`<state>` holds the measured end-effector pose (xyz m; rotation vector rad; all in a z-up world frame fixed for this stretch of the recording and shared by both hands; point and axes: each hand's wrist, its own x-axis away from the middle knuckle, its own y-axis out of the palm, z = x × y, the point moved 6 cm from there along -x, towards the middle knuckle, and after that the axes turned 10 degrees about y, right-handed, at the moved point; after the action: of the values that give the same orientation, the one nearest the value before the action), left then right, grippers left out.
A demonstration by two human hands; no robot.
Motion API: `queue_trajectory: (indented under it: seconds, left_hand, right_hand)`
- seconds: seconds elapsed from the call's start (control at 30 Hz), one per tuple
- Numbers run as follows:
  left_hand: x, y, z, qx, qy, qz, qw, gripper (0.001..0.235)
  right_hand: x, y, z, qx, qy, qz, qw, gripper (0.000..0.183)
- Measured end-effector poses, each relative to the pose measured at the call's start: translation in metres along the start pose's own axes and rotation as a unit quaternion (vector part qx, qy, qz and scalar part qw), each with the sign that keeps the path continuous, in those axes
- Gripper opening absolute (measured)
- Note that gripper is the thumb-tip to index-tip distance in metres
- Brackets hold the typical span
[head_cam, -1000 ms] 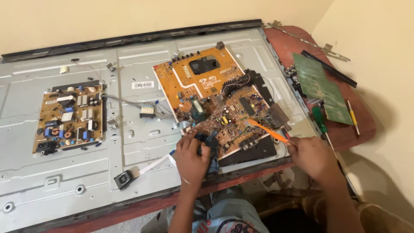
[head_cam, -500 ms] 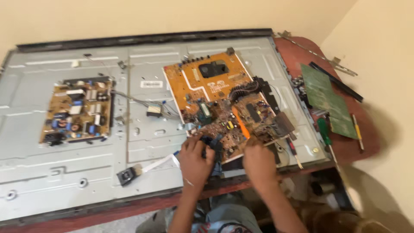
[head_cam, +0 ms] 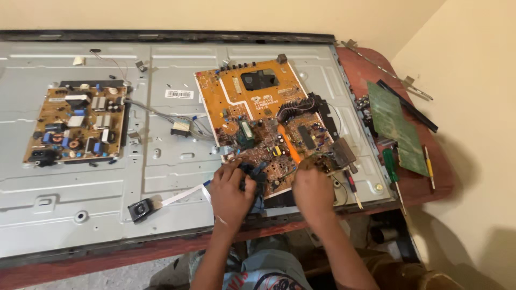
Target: The person uses a small brush to clean dust and debris from a disassembled television circuit board. They hold the board steady with one hand while brushing with the other, working across various components.
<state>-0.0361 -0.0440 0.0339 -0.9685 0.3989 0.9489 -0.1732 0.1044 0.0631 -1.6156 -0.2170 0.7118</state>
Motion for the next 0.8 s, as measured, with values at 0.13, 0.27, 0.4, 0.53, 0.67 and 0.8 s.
queue_trajectory:
  seconds: [0.13, 0.27, 0.4, 0.53, 0.67, 0.8]
  left_hand:
    - [-0.003, -0.004, 0.001, 0.005, 0.007, 0.000, 1.000, 0.012]
    - [-0.002, -0.006, 0.004, 0.005, 0.018, 0.012, 1.000, 0.011]
    - [-0.001, 0.000, 0.001, 0.013, 0.004, -0.003, 1.000, 0.011]
    - [-0.002, -0.002, 0.001, 0.008, 0.008, -0.003, 1.000, 0.010]
    - [-0.002, -0.005, 0.003, 0.005, 0.017, 0.002, 1.000, 0.011]
    - [-0.001, -0.002, 0.001, 0.006, 0.016, -0.005, 1.000, 0.014]
  right_hand:
    - [0.015, 0.002, -0.012, -0.014, -0.023, 0.004, 1.000, 0.014]
    - [0.026, -0.002, -0.016, 0.002, -0.025, -0.047, 0.999, 0.014]
    - [0.024, 0.000, -0.026, -0.037, -0.004, -0.048, 0.998, 0.011]
    - [0.019, 0.001, -0.047, 0.016, -0.058, 0.006, 0.998, 0.017]
    - [0.033, 0.000, -0.040, 0.013, -0.088, -0.072, 0.993, 0.010]
    - [0.059, -0.021, -0.013, -0.022, -0.125, -0.122, 0.984, 0.025]
